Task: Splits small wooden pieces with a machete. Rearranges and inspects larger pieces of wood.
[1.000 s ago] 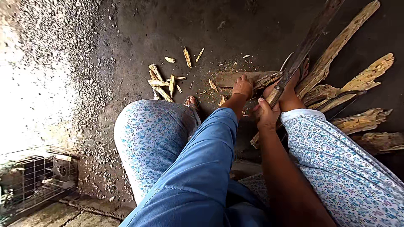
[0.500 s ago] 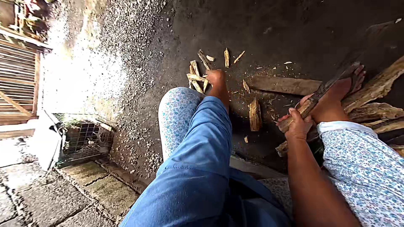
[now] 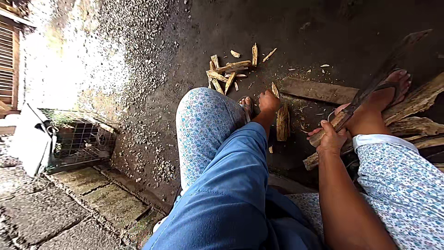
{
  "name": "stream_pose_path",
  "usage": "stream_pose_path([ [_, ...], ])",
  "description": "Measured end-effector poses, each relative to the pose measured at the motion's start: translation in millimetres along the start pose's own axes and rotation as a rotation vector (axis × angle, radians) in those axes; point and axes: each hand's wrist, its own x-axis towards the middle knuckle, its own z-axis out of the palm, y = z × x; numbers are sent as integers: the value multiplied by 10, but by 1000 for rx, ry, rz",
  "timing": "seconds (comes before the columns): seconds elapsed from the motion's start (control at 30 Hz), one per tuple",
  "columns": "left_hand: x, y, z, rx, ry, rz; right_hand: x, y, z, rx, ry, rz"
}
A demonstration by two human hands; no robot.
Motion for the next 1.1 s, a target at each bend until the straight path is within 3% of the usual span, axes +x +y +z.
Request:
stream_pose_path([
  [0.3, 557, -8, -567, -162, 174, -116, 144, 259, 21, -265, -118, 54],
  [0.43, 563, -79, -522, -224, 171, -178, 151, 325, 0, -358, -111, 139],
  [0.53, 455, -157, -350, -73, 63, -117, 149, 297, -1, -408, -105, 224],
  [0.7, 208, -162, 59, 251, -154, 224, 116, 210, 43, -470, -117, 259],
  [0.87, 63, -125, 413, 476, -155, 574, 143, 212, 11, -516, -146, 266],
  [1.0, -92, -140, 596, 971, -441, 1035, 181, 249, -8, -508, -181, 254],
  [1.1, -201, -315, 787, 1162, -626, 1124, 188, 239, -10, -493, -186, 272],
])
